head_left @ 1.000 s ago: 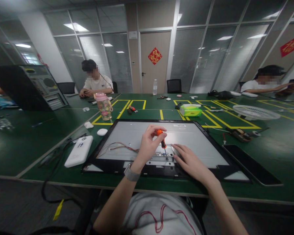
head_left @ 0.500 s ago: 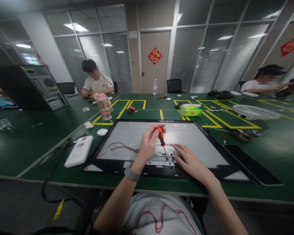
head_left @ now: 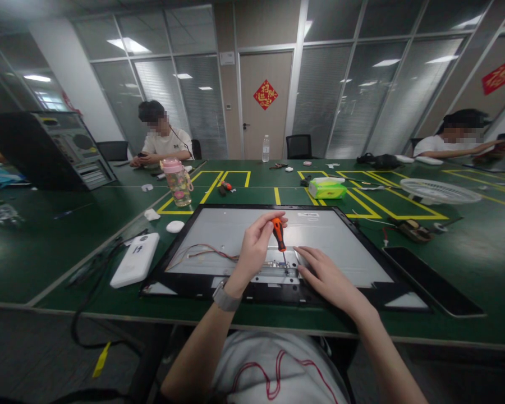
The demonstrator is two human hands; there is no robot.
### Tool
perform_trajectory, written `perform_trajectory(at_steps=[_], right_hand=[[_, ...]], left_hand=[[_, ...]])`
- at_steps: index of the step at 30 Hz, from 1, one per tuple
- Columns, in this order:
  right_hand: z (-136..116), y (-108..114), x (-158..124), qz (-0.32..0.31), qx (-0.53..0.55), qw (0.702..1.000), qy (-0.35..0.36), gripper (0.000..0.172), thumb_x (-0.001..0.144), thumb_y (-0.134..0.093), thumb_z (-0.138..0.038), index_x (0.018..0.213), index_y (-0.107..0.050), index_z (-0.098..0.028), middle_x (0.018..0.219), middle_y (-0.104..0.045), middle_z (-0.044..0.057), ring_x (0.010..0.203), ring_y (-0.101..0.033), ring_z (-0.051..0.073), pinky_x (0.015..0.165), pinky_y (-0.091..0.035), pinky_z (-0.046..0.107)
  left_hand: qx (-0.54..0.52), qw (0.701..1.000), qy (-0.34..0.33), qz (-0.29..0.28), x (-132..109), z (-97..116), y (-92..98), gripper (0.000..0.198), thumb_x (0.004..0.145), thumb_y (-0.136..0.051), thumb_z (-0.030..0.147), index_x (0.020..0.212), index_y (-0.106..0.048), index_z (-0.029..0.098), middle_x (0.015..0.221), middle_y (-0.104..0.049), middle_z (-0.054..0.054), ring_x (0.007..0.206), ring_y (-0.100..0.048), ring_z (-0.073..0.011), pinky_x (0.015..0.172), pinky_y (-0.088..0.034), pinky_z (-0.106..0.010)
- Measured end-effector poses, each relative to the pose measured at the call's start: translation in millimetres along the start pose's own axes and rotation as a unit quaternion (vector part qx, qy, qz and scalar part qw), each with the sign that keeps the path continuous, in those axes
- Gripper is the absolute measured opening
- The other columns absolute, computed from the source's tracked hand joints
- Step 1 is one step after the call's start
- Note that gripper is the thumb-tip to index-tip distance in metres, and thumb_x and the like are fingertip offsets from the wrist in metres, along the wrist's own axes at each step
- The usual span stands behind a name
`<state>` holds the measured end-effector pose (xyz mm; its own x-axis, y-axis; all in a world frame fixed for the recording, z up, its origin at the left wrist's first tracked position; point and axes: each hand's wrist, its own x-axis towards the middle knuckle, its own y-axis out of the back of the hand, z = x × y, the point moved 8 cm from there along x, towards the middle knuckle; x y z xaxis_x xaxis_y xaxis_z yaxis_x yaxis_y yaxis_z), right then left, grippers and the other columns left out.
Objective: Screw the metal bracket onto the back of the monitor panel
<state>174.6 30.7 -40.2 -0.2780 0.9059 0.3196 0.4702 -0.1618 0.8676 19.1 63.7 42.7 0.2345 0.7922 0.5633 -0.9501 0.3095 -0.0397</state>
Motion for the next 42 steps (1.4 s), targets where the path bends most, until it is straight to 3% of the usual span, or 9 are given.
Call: perform_trajectory(at_steps=[5, 9, 12, 18, 22, 28, 33, 38, 42], right_hand=[[0, 0, -1, 0.002, 0.002, 1.0, -0.001, 0.044, 0.096, -0.04, -0.039, 0.134, -0.051, -0.021, 0.132, -0.055, 0.012, 0.124, -0.05, 0.027, 0.107, -0.039, 0.047], [0, 0, -1, 0.003, 0.004, 1.0, -0.001, 0.044, 0.096, -0.039, -0.04, 0.135, -0.05, -0.021, 0.133, -0.055, 0.012, 0.124, -0.05, 0.027, 0.107, -0.039, 0.047], [1, -1, -1, 0.0, 0.003, 1.0, -0.003, 0.044, 0.096, -0.039, -0.04, 0.135, -0.05, -0.02, 0.133, -0.055, 0.012, 0.124, -0.049, 0.027, 0.107, -0.038, 0.047], [2, -1, 0, 0.005, 0.002, 1.0, 0.002, 0.044, 0.096, -0.04, -0.04, 0.135, -0.051, -0.021, 0.131, -0.056, 0.012, 0.123, -0.05, 0.027, 0.106, -0.039, 0.047], [3, -1, -1, 0.008, 0.002, 1.0, 0.002, 0.045, 0.096, -0.04, -0.04, 0.135, -0.05, -0.022, 0.131, -0.056, 0.012, 0.123, -0.051, 0.027, 0.106, -0.04, 0.047], [3, -2, 0, 0.002, 0.005, 1.0, -0.006, 0.045, 0.096, -0.04, -0.039, 0.134, -0.051, -0.02, 0.132, -0.055, 0.012, 0.124, -0.05, 0.027, 0.107, -0.039, 0.046], [2, -1, 0, 0.0, 0.007, 1.0, -0.009, 0.044, 0.096, -0.04, -0.039, 0.134, -0.051, -0.02, 0.132, -0.056, 0.012, 0.124, -0.05, 0.026, 0.107, -0.039, 0.045], [4, -2, 0, -0.005, 0.004, 1.0, -0.011, 0.046, 0.096, -0.04, -0.039, 0.134, -0.051, -0.017, 0.132, -0.055, 0.013, 0.124, -0.049, 0.026, 0.107, -0.039, 0.044], [5, -3, 0, 0.001, 0.004, 1.0, -0.012, 0.045, 0.095, -0.041, -0.04, 0.134, -0.051, -0.019, 0.133, -0.055, 0.012, 0.124, -0.049, 0.027, 0.107, -0.039, 0.044]], left_hand=[[0.06, 0.998, -0.035, 0.011, 1, 4, 2.7, 0.02, 0.086, -0.061, 0.029, 0.101, -0.07, 0.021, 0.096, -0.061, -0.005, 0.081, -0.059, -0.0135, 0.079, -0.048, -0.027], [0.036, 0.999, -0.023, 0.0, 1, 4, 1.1, 0.029, 0.094, -0.047, 0.028, 0.112, -0.067, 0.019, 0.103, -0.065, -0.008, 0.094, -0.061, -0.0176, 0.089, -0.046, -0.033], [0.01, 1.0, -0.002, 0.003, 0, 1, 0.3, 0.031, 0.094, -0.045, 0.028, 0.118, -0.063, 0.018, 0.1, -0.067, -0.008, 0.089, -0.063, -0.0167, 0.084, -0.049, -0.031], [0.121, 0.989, -0.068, 0.049, -2, 11, 6.0, 0.021, 0.088, -0.058, 0.029, 0.103, -0.071, 0.022, 0.09, -0.06, -0.004, 0.084, -0.057, -0.0142, 0.078, -0.046, -0.026], [0.086, 0.994, -0.059, 0.031, -1, 10, 5.6, 0.031, 0.096, -0.042, 0.027, 0.11, -0.068, 0.019, 0.099, -0.063, -0.007, 0.092, -0.059, -0.0159, 0.085, -0.046, -0.03], [0.097, 0.992, -0.055, 0.059, -1, 10, 9.2, 0.016, 0.087, -0.06, 0.026, 0.094, -0.072, 0.02, 0.088, -0.055, -0.003, 0.08, -0.056, -0.0132, 0.073, -0.047, -0.025], [0.092, 0.993, -0.061, 0.047, -1, 14, 6.7, 0.023, 0.091, -0.051, 0.023, 0.103, -0.07, 0.021, 0.093, -0.057, -0.005, 0.087, -0.056, -0.014, 0.076, -0.046, -0.025], [0.089, 0.991, -0.064, 0.075, -1, 13, 10.6, 0.013, 0.086, -0.061, 0.025, 0.09, -0.072, 0.019, 0.084, -0.052, -0.002, 0.074, -0.055, -0.0108, 0.069, -0.046, -0.023], [0.089, 0.991, -0.071, 0.069, -1, 14, 9.2, 0.015, 0.087, -0.059, 0.022, 0.094, -0.072, 0.019, 0.087, -0.052, -0.003, 0.077, -0.055, -0.0106, 0.071, -0.046, -0.022]])
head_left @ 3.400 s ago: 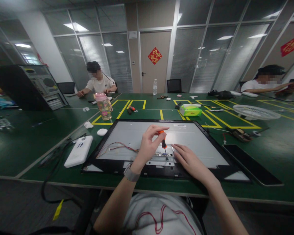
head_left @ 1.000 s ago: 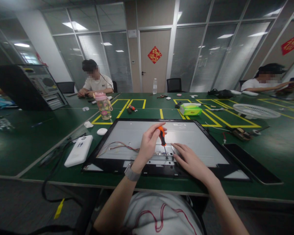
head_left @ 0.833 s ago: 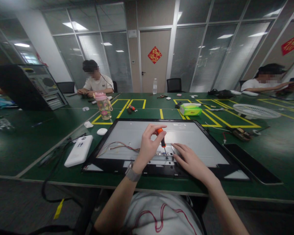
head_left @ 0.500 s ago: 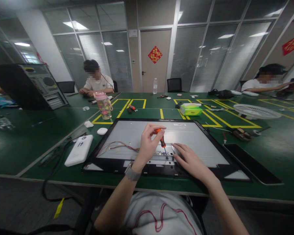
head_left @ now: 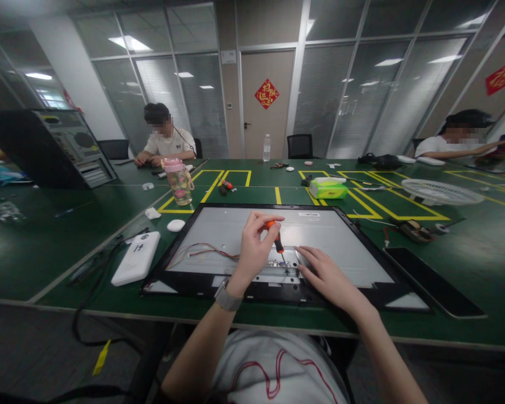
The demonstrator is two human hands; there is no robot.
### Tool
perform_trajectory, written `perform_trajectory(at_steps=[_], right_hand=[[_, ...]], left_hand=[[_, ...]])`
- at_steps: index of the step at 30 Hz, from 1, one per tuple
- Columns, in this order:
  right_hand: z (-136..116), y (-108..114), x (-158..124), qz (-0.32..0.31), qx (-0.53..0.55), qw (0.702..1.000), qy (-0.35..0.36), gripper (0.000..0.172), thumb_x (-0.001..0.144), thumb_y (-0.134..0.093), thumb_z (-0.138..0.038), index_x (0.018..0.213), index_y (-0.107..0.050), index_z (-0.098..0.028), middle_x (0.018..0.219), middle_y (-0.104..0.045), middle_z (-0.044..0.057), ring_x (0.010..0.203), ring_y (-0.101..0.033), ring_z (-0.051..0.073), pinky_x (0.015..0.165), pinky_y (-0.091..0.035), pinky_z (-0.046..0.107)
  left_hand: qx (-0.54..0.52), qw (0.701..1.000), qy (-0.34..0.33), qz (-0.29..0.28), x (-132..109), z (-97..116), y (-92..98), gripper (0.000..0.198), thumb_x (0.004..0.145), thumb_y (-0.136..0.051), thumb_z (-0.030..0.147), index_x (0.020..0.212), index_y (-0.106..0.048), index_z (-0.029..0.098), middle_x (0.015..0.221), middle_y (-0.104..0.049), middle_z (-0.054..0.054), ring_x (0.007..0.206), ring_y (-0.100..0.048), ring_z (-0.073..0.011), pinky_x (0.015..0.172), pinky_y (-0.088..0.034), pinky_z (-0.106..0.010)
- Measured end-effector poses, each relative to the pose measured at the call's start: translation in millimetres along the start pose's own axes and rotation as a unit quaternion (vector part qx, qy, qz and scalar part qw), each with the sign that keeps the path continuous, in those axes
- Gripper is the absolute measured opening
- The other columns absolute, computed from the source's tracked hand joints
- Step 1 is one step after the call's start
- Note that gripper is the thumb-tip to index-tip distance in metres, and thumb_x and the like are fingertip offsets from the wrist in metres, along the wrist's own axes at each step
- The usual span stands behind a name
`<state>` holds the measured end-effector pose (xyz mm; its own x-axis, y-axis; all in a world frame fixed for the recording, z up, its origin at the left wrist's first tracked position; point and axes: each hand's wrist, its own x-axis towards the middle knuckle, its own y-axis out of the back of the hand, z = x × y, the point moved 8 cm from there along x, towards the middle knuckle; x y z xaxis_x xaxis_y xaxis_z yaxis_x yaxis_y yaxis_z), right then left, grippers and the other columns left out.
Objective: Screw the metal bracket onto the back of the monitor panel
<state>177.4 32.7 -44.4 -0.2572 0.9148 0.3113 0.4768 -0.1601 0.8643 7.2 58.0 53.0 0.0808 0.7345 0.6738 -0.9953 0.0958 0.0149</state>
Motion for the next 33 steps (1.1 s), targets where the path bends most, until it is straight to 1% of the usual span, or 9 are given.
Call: perform_trajectory(at_steps=[5, 10, 13, 16, 20, 22, 26, 31, 33], right_hand=[[0, -1, 0, -0.004, 0.0, 1.0, 0.007, 0.046, 0.096, -0.04, -0.04, 0.134, -0.051, -0.016, 0.133, -0.055, 0.014, 0.123, -0.049, 0.027, 0.107, -0.038, 0.046], [0, -1, 0, -0.004, 0.002, 1.0, 0.01, 0.046, 0.096, -0.039, -0.04, 0.134, -0.051, -0.017, 0.132, -0.055, 0.013, 0.123, -0.049, 0.027, 0.108, -0.038, 0.046], [0, -1, 0, -0.004, 0.002, 1.0, 0.009, 0.046, 0.096, -0.039, -0.04, 0.134, -0.051, -0.016, 0.132, -0.055, 0.014, 0.123, -0.049, 0.027, 0.107, -0.038, 0.045], [0, -1, 0, -0.002, 0.002, 1.0, 0.008, 0.046, 0.096, -0.04, -0.04, 0.134, -0.051, -0.018, 0.133, -0.055, 0.013, 0.124, -0.049, 0.026, 0.108, -0.037, 0.045], [0, 0, 0, -0.004, 0.0, 1.0, 0.002, 0.046, 0.096, -0.04, -0.041, 0.135, -0.051, -0.018, 0.133, -0.054, 0.013, 0.125, -0.049, 0.026, 0.109, -0.037, 0.044], [-1, 0, 0, -0.006, -0.001, 1.0, 0.001, 0.047, 0.096, -0.039, -0.041, 0.135, -0.051, -0.017, 0.133, -0.054, 0.013, 0.125, -0.049, 0.026, 0.108, -0.037, 0.043], [-1, 0, 0, -0.009, 0.0, 1.0, 0.0, 0.046, 0.096, -0.039, -0.041, 0.134, -0.051, -0.018, 0.133, -0.055, 0.013, 0.124, -0.049, 0.026, 0.108, -0.038, 0.044], [-1, -1, 0, -0.011, 0.002, 1.0, 0.001, 0.048, 0.096, -0.038, -0.041, 0.135, -0.05, -0.016, 0.134, -0.054, 0.014, 0.124, -0.048, 0.026, 0.108, -0.037, 0.044], [-1, -1, 1, -0.008, 0.002, 1.0, 0.001, 0.047, 0.096, -0.039, -0.041, 0.135, -0.05, -0.017, 0.133, -0.054, 0.013, 0.124, -0.049, 0.026, 0.108, -0.037, 0.045]], left_hand=[[-0.061, 0.997, 0.018, -0.041, 0, -1, -6.0, 0.021, 0.089, -0.054, 0.022, 0.104, -0.069, 0.018, 0.095, -0.061, -0.006, 0.089, -0.06, -0.0141, 0.08, -0.049, -0.025], [-0.124, 0.99, 0.049, -0.052, -1, -9, -8.3, 0.026, 0.091, -0.051, 0.023, 0.11, -0.068, 0.017, 0.094, -0.067, -0.007, 0.09, -0.064, -0.0163, 0.088, -0.049, -0.031], [-0.112, 0.991, 0.055, -0.054, -1, -11, -9.1, 0.024, 0.088, -0.057, 0.024, 0.108, -0.069, 0.019, 0.096, -0.065, -0.006, 0.087, -0.063, -0.0147, 0.083, -0.05, -0.028], [-0.069, 0.996, 0.028, -0.04, 0, -8, -6.4, 0.019, 0.082, -0.066, 0.024, 0.1, -0.073, 0.02, 0.094, -0.061, -0.005, 0.085, -0.059, -0.0131, 0.075, -0.049, -0.024], [-0.047, 0.998, 0.011, -0.042, 1, -4, -5.1, 0.025, 0.091, -0.053, 0.024, 0.107, -0.071, 0.02, 0.095, -0.06, -0.005, 0.09, -0.058, -0.0135, 0.084, -0.045, -0.026], [-0.044, 0.998, 0.015, -0.053, 1, -4, -5.9, 0.028, 0.093, -0.048, 0.023, 0.109, -0.07, 0.019, 0.092, -0.06, -0.005, 0.089, -0.058, -0.0134, 0.084, -0.045, -0.026], [-0.037, 0.998, 0.036, -0.038, 3, -7, -3.2, 0.022, 0.086, -0.061, 0.027, 0.102, -0.073, 0.019, 0.089, -0.057, -0.004, 0.078, -0.057, -0.012, 0.072, -0.047, -0.023], [-0.056, 0.997, 0.024, -0.05, 2, -5, -5.7, 0.027, 0.092, -0.048, 0.022, 0.108, -0.071, 0.019, 0.105, -0.063, -0.008, 0.099, -0.059, -0.016, 0.09, -0.044, -0.028], [-0.061, 0.996, 0.034, -0.054, 1, -7, -7.0, 0.027, 0.093, -0.048, 0.023, 0.108, -0.07, 0.019, 0.1, -0.064, -0.007, 0.093, -0.06, -0.0151, 0.087, -0.046, -0.027]])
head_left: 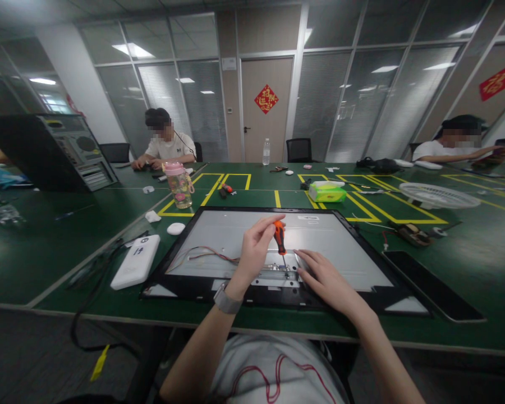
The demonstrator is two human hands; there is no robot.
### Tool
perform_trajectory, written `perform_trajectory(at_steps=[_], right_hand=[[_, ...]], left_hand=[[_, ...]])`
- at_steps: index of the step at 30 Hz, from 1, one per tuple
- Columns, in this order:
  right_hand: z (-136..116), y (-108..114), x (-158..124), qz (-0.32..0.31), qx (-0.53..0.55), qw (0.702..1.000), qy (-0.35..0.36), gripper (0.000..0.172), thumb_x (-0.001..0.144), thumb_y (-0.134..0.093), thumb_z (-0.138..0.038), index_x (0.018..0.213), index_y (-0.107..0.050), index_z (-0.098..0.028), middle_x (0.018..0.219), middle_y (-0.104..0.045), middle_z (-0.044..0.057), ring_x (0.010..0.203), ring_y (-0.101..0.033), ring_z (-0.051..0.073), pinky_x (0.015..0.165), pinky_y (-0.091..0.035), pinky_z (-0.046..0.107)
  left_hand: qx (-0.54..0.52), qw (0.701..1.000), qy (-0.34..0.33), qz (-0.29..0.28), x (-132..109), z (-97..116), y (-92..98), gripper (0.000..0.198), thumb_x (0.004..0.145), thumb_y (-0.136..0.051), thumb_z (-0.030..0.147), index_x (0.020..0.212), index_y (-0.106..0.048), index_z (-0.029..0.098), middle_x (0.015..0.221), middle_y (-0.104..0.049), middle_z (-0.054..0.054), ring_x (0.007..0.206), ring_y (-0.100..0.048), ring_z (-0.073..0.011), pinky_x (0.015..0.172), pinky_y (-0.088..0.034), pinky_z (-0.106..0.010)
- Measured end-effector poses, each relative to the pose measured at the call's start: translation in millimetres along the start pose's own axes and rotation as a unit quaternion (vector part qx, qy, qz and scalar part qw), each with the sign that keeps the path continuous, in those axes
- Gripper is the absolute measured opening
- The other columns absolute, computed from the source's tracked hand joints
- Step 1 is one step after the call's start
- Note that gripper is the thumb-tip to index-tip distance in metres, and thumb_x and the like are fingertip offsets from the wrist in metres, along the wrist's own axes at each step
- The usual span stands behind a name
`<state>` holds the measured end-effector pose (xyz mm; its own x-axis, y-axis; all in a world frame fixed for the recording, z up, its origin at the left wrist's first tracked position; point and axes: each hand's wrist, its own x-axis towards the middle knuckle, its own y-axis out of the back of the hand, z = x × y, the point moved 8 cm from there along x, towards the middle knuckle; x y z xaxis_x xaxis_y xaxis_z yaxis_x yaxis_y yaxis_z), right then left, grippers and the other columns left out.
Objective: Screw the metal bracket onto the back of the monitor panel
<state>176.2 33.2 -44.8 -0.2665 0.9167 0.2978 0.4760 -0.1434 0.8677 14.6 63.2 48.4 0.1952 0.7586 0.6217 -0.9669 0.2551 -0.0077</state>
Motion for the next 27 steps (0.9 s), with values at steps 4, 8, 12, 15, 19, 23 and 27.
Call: perform_trajectory(at_steps=[4, 8, 12, 15, 19, 23, 27], right_hand=[[-0.2, 0.0, 0.1, 0.001, -0.002, 1.0, 0.002, 0.047, 0.096, -0.039, -0.04, 0.135, -0.05, -0.016, 0.133, -0.055, 0.013, 0.124, -0.049, 0.026, 0.108, -0.037, 0.045], [0.4, -0.2, -0.2, 0.004, -0.004, 1.0, 0.002, 0.047, 0.096, -0.039, -0.041, 0.134, -0.051, -0.016, 0.132, -0.055, 0.013, 0.124, -0.049, 0.026, 0.108, -0.038, 0.043], [0.1, 0.1, -0.1, 0.009, -0.001, 1.0, 0.007, 0.046, 0.096, -0.039, -0.041, 0.133, -0.052, -0.018, 0.132, -0.055, 0.013, 0.123, -0.05, 0.026, 0.107, -0.038, 0.044], [0.6, -0.4, 0.0, 0.006, 0.001, 1.0, 0.004, 0.046, 0.096, -0.039, -0.041, 0.134, -0.051, -0.018, 0.132, -0.055, 0.013, 0.123, -0.05, 0.026, 0.107, -0.039, 0.044], [1.2, -0.8, -0.1, 0.0, 0.0, 1.0, 0.0, 0.047, 0.096, -0.039, -0.042, 0.134, -0.05, -0.017, 0.134, -0.054, 0.013, 0.124, -0.048, 0.026, 0.108, -0.038, 0.044], [0.6, -0.2, -0.1, -0.001, -0.001, 1.0, -0.001, 0.046, 0.096, -0.039, -0.041, 0.134, -0.051, -0.019, 0.133, -0.054, 0.012, 0.124, -0.049, 0.026, 0.108, -0.038, 0.045], [0.3, 0.3, -0.1, 0.003, -0.002, 1.0, 0.0, 0.045, 0.096, -0.039, -0.042, 0.135, -0.051, -0.021, 0.133, -0.055, 0.012, 0.124, -0.05, 0.027, 0.107, -0.038, 0.046]], left_hand=[[0.014, 0.999, 0.005, 0.032, -0.2, -1.4, 3.6, 0.015, 0.084, -0.063, 0.025, 0.095, -0.072, 0.019, 0.085, -0.057, -0.002, 0.075, -0.058, -0.0109, 0.07, -0.047, -0.022], [0.017, 0.999, -0.001, 0.03, -0.5, 1.4, 2.3, 0.015, 0.086, -0.059, 0.025, 0.094, -0.071, 0.019, 0.089, -0.055, -0.003, 0.077, -0.057, -0.0114, 0.07, -0.047, -0.022], [-0.004, 1.0, 0.009, -0.001, -1.0, 0.6, -2.8, 0.025, 0.093, -0.046, 0.025, 0.101, -0.069, 0.018, 0.093, -0.061, -0.006, 0.086, -0.059, -0.0147, 0.076, -0.047, -0.026], [0.013, 1.0, -0.006, 0.015, -1.4, 2.1, -0.2, 0.018, 0.088, -0.057, 0.029, 0.095, -0.071, 0.019, 0.095, -0.058, -0.006, 0.086, -0.057, -0.0144, 0.075, -0.047, -0.025], [0.011, 1.0, 0.006, 0.022, -1.6, 0.7, 1.9, 0.023, 0.091, -0.052, 0.029, 0.101, -0.071, 0.019, 0.09, -0.06, -0.005, 0.082, -0.059, -0.0139, 0.075, -0.047, -0.026], [-0.008, 1.0, 0.019, 0.022, -1.2, -0.9, 2.5, 0.028, 0.093, -0.048, 0.032, 0.105, -0.07, 0.018, 0.094, -0.063, -0.006, 0.086, -0.06, -0.015, 0.077, -0.048, -0.026], [0.03, 0.999, -0.003, 0.037, -0.9, 2.0, 5.2, 0.021, 0.087, -0.06, 0.031, 0.1, -0.073, 0.021, 0.092, -0.057, -0.005, 0.083, -0.057, -0.0133, 0.073, -0.047, -0.024]])
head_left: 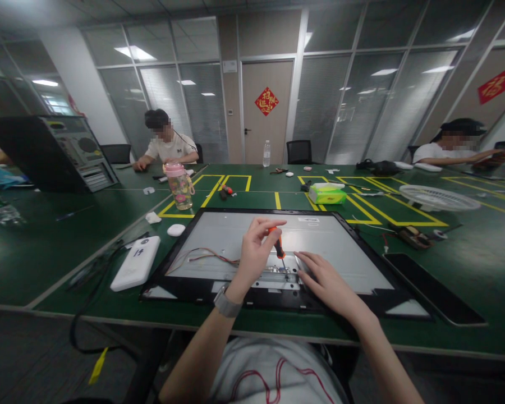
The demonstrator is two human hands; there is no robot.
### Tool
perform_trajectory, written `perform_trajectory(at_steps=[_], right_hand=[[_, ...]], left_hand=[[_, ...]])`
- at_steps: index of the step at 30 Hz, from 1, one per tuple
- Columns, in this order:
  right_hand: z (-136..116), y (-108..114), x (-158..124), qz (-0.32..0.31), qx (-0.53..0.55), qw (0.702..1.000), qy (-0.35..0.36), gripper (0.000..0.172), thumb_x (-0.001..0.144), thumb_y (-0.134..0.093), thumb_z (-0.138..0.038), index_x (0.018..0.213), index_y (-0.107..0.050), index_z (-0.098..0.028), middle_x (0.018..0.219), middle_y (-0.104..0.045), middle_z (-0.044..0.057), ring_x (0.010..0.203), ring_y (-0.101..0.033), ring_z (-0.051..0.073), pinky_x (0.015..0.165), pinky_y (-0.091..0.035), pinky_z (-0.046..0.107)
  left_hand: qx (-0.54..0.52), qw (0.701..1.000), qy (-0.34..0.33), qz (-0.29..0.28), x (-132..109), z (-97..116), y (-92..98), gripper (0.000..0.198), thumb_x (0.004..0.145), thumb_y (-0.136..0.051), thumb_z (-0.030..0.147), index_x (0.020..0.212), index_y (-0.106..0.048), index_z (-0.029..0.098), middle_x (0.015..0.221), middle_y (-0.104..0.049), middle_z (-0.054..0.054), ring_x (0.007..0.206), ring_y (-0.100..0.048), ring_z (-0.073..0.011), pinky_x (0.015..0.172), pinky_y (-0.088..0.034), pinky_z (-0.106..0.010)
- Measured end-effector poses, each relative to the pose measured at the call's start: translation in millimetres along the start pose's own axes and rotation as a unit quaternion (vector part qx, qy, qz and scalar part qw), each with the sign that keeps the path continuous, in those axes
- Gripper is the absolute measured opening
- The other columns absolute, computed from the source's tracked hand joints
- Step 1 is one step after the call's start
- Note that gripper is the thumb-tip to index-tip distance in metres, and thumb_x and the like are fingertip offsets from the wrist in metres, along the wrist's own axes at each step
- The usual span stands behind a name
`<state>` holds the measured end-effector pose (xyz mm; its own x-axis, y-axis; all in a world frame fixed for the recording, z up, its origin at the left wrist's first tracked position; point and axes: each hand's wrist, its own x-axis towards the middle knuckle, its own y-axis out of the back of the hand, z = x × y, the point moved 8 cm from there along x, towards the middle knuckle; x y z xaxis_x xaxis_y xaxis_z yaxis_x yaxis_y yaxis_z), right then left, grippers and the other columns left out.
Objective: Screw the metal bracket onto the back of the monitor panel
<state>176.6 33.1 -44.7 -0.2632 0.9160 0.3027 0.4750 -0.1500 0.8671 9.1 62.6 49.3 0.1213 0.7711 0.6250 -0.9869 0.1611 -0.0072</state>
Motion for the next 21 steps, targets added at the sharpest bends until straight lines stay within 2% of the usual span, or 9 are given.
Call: perform_trajectory(at_steps=[5, 11, 16, 21], right_hand=[[0.9, -0.9, 0.4, -0.001, -0.002, 1.0, 0.002, 0.046, 0.096, -0.039, -0.041, 0.135, -0.05, -0.019, 0.133, -0.055, 0.012, 0.124, -0.049, 0.027, 0.108, -0.037, 0.046], [0.6, -1.1, 0.3, -0.003, 0.001, 1.0, 0.001, 0.047, 0.096, -0.039, -0.041, 0.135, -0.05, -0.017, 0.134, -0.054, 0.013, 0.125, -0.049, 0.026, 0.108, -0.037, 0.044], [-0.3, -0.1, 0.1, 0.001, 0.002, 1.0, -0.001, 0.045, 0.096, -0.04, -0.041, 0.134, -0.051, -0.019, 0.133, -0.055, 0.013, 0.124, -0.049, 0.026, 0.108, -0.038, 0.046], [-1.2, 0.6, 0.0, 0.002, 0.002, 1.0, 0.001, 0.045, 0.096, -0.04, -0.041, 0.134, -0.051, -0.02, 0.133, -0.055, 0.012, 0.124, -0.05, 0.027, 0.107, -0.039, 0.046]], left_hand=[[-0.036, 0.999, 0.025, -0.01, 0.0, -2.6, -2.1, 0.031, 0.094, -0.046, 0.029, 0.111, -0.068, 0.016, 0.09, -0.065, -0.007, 0.086, -0.06, -0.0153, 0.081, -0.047, -0.028], [-0.004, 1.0, 0.012, -0.008, 0.2, -2.0, -1.8, 0.024, 0.087, -0.06, 0.028, 0.106, -0.071, 0.02, 0.094, -0.058, -0.004, 0.079, -0.057, -0.0117, 0.075, -0.047, -0.024], [-0.036, 0.999, 0.038, -0.013, 0.4, -4.9, -2.0, 0.031, 0.094, -0.045, 0.025, 0.114, -0.066, 0.016, 0.096, -0.065, -0.007, 0.09, -0.06, -0.0155, 0.085, -0.047, -0.029], [-0.007, 1.0, 0.018, -0.008, 0.1, -1.6, -1.7, 0.025, 0.087, -0.059, 0.029, 0.107, -0.071, 0.02, 0.096, -0.06, -0.005, 0.085, -0.058, -0.0139, 0.077, -0.048, -0.025]])
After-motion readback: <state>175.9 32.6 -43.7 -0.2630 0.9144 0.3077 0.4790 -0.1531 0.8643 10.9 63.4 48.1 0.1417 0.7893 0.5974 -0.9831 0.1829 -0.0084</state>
